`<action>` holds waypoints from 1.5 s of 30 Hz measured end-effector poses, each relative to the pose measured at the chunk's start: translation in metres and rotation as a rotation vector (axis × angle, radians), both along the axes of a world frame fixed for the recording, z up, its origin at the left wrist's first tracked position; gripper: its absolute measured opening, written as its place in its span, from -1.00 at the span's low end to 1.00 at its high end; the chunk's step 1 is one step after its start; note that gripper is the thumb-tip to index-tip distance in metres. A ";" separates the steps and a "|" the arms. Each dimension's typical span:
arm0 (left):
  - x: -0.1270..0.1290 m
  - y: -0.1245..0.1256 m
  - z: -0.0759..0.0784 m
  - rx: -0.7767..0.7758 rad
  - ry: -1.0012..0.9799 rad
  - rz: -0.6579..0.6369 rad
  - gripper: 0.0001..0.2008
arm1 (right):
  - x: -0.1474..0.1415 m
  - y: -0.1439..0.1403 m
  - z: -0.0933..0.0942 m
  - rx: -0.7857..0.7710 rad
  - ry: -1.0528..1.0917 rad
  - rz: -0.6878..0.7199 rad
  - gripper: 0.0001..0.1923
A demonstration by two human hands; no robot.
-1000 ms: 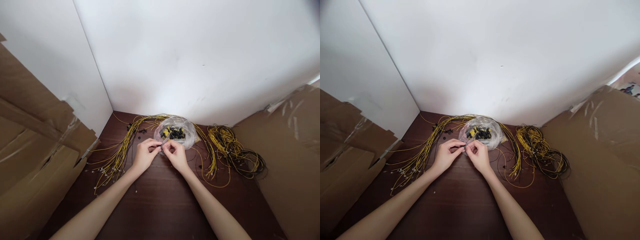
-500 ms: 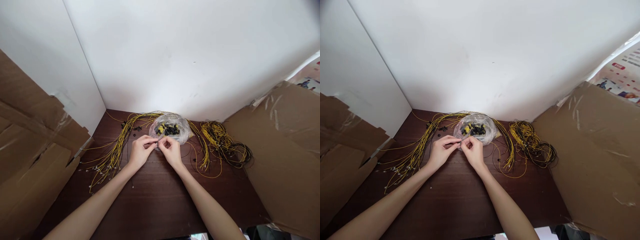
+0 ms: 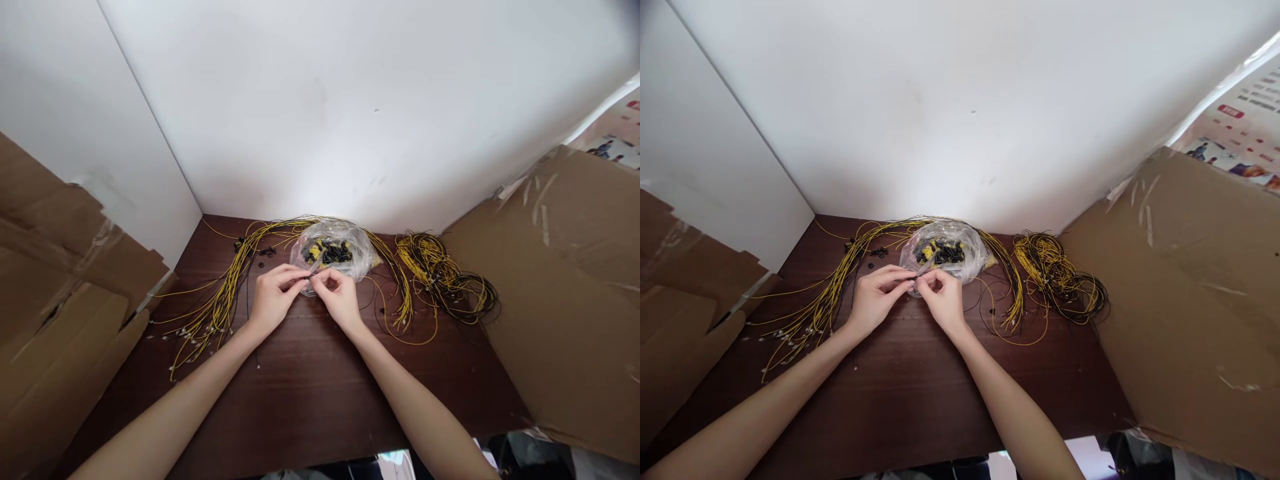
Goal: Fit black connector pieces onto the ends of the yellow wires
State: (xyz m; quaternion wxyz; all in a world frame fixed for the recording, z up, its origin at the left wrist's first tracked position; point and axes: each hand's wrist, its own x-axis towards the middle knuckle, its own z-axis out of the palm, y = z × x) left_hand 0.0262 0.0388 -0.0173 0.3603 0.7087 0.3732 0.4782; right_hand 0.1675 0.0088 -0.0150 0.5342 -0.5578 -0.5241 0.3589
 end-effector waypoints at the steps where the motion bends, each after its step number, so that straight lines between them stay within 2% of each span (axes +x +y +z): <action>1: 0.000 -0.001 0.001 0.033 0.025 0.004 -0.85 | 0.000 0.000 0.000 -0.001 -0.005 -0.007 -0.85; 7: 0.002 -0.005 0.005 0.268 0.117 0.001 -0.84 | -0.001 -0.006 0.005 0.056 -0.184 -0.075 -0.86; 11: 0.002 -0.006 0.004 0.316 0.123 -0.006 -0.83 | -0.001 -0.010 0.007 0.094 -0.233 -0.068 -0.84; 18: 0.001 -0.004 0.003 0.174 0.081 -0.024 -0.86 | 0.006 -0.004 0.004 0.012 -0.007 0.021 -0.83; 26: 0.000 -0.003 0.006 0.098 0.068 -0.057 -0.87 | 0.009 -0.004 0.005 -0.036 0.072 0.093 -0.80; 33: 0.000 0.000 -0.004 -0.042 -0.023 -0.107 -0.85 | 0.015 -0.003 0.005 -0.020 0.035 0.169 -0.79; 37: 0.002 0.000 -0.005 -0.103 -0.077 -0.103 -0.84 | 0.014 -0.003 0.005 -0.050 0.052 0.157 -0.79; 41: 0.003 -0.002 0.000 -0.096 -0.063 -0.080 -0.85 | 0.011 -0.005 0.007 -0.036 0.101 0.170 -0.79; 45: 0.004 -0.002 0.002 -0.094 -0.063 -0.087 -0.85 | 0.010 -0.005 0.008 -0.052 0.197 0.118 -0.79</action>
